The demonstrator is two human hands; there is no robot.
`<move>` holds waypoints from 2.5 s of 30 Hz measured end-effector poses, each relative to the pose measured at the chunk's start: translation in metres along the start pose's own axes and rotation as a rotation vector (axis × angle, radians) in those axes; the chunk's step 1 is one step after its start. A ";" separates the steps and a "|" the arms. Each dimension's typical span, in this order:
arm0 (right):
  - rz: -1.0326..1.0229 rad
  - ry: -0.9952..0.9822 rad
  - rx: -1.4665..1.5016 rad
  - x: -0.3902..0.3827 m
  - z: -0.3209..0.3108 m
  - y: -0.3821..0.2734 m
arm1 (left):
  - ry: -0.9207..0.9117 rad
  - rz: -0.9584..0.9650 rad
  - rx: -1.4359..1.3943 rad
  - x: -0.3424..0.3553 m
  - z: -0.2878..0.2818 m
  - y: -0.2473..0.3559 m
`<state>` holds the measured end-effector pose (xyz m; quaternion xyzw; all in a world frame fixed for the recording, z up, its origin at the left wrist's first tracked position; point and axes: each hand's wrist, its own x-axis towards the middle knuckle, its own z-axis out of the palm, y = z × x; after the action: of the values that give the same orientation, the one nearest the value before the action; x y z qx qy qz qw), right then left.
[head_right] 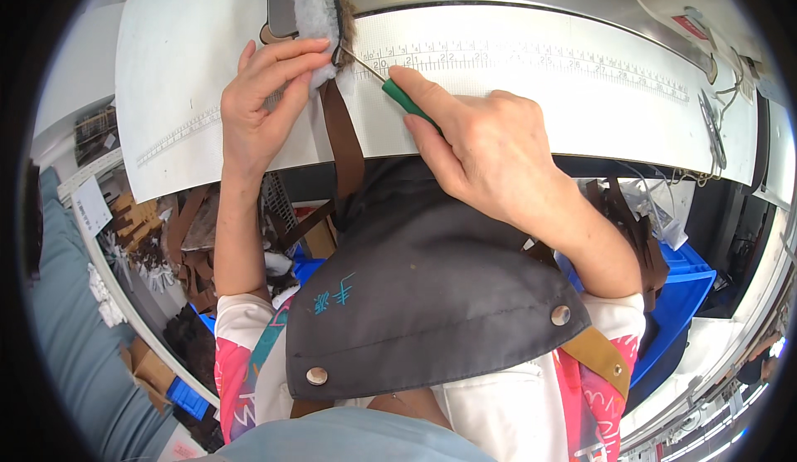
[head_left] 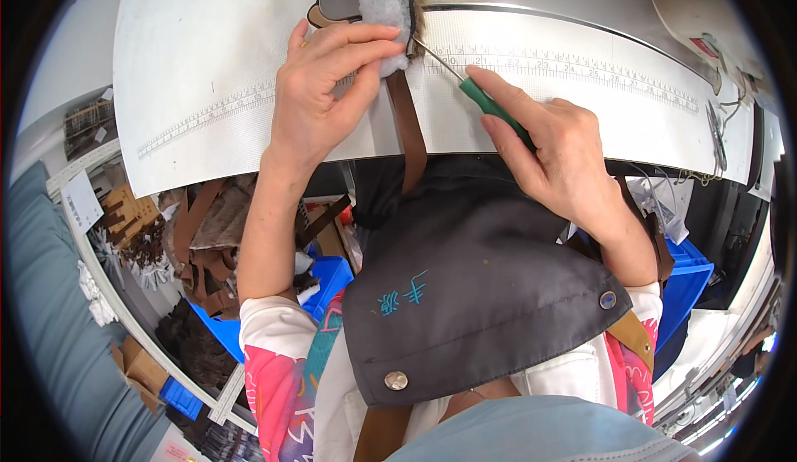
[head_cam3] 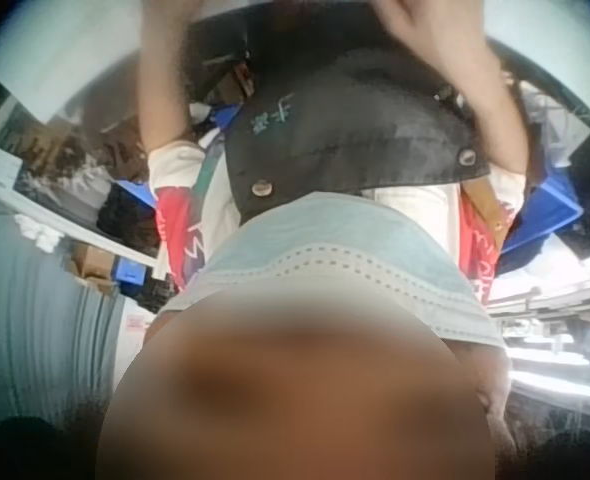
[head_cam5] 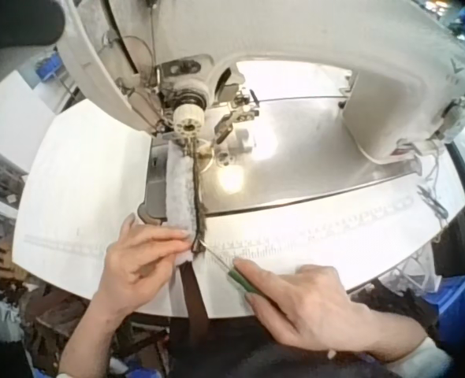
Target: Sewing fur pieces and leather straps together using an industrial sewing machine.
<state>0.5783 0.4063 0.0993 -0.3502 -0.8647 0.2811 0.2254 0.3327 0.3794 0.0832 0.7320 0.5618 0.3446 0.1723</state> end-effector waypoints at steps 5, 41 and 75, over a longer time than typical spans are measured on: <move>0.024 -0.066 -0.044 0.002 -0.002 0.001 | 0.001 0.039 0.050 0.000 0.001 0.000; -0.076 -0.026 -0.136 0.007 -0.002 0.008 | 0.023 0.217 0.208 0.014 0.007 -0.007; -0.282 0.073 -0.188 0.070 -0.015 0.032 | 0.093 0.188 0.102 0.010 0.012 -0.011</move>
<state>0.5566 0.4809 0.1032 -0.2547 -0.9190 0.1515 0.2600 0.3340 0.3939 0.0709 0.7726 0.5147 0.3640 0.0756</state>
